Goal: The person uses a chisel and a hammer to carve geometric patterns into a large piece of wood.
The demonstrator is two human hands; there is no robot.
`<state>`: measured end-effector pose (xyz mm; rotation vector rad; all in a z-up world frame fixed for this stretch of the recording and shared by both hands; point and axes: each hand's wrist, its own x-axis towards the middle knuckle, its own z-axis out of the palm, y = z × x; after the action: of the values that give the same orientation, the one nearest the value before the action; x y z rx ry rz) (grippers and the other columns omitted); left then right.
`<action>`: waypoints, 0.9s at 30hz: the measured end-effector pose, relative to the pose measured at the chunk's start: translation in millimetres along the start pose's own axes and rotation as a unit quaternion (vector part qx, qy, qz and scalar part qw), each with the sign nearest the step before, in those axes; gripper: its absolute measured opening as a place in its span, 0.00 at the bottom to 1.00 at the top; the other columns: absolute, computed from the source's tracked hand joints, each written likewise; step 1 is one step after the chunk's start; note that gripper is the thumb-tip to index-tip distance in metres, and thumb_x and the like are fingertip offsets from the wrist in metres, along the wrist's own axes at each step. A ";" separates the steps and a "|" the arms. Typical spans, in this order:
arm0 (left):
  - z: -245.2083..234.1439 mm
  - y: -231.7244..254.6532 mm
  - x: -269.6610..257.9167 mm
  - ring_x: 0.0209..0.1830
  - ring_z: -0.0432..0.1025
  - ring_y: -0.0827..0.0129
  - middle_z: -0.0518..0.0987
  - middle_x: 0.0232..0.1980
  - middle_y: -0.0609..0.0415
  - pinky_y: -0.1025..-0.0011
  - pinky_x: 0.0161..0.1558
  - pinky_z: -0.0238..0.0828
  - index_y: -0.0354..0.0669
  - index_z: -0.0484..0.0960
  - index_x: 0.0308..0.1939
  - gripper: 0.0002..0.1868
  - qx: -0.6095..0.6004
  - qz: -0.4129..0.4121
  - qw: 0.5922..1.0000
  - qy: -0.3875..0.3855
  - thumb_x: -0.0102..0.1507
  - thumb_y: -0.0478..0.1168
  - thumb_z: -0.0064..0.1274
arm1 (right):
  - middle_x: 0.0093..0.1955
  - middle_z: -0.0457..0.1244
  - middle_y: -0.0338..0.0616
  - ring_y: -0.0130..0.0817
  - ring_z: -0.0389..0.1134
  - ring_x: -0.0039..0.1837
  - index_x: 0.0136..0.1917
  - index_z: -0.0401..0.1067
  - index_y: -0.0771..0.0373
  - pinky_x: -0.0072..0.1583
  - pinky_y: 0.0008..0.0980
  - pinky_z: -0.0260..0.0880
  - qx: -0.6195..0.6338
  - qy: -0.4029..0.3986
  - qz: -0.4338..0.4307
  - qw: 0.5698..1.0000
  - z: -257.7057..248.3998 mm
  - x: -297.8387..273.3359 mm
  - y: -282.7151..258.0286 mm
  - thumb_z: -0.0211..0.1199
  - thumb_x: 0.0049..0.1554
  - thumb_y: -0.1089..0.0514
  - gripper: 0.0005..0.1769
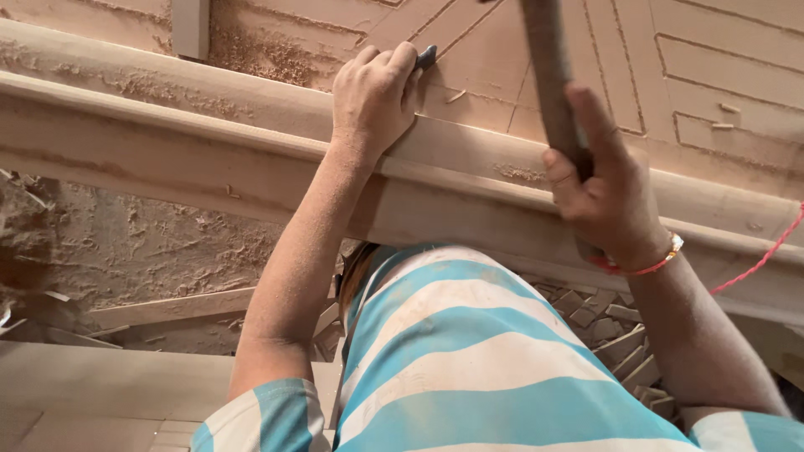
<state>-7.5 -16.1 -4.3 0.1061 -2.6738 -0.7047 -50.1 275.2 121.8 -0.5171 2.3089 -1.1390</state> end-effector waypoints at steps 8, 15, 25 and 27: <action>-1.9 -6.0 3.6 0.35 0.75 0.51 0.79 0.31 0.49 0.54 0.38 0.71 0.43 0.73 0.40 0.09 -0.062 -0.113 0.991 -0.027 0.63 0.38 0.59 | 0.46 0.69 0.52 0.33 0.70 0.40 0.83 0.55 0.52 0.46 0.36 0.72 -0.075 -0.064 0.000 0.995 0.2 24.8 -9.8 0.59 0.62 0.59 0.38; 4.9 -24.7 4.1 0.32 0.83 0.61 0.85 0.35 0.53 0.62 0.35 0.79 0.44 0.71 0.43 0.11 -0.242 -0.194 0.950 0.017 0.66 0.41 0.60 | 0.39 0.64 0.45 0.28 0.65 0.34 0.84 0.54 0.47 0.37 0.31 0.69 0.052 -0.009 0.136 0.989 -12.1 13.2 51.8 0.58 0.62 0.62 0.39; 18.6 -37.7 1.7 0.33 0.81 0.68 0.84 0.38 0.50 0.71 0.32 0.79 0.42 0.71 0.45 0.09 -0.101 -0.187 0.972 0.103 0.70 0.36 0.57 | 0.42 0.66 0.45 0.30 0.66 0.36 0.87 0.47 0.57 0.37 0.29 0.68 0.095 0.063 0.099 0.989 -56.8 20.9 115.8 0.61 0.65 0.64 0.43; 15.6 -39.8 1.8 0.32 0.79 0.69 0.83 0.37 0.50 0.70 0.32 0.76 0.39 0.70 0.45 0.08 -0.165 -0.207 0.958 0.112 0.70 0.34 0.56 | 0.44 0.67 0.47 0.31 0.67 0.37 0.87 0.48 0.59 0.38 0.30 0.69 0.052 0.068 0.082 0.993 -71.2 21.8 125.2 0.63 0.64 0.65 0.43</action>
<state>-15.9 -43.9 -35.7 0.6297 -2.2989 -1.1782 -123.5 379.4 51.3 -0.2111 2.3411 -1.2397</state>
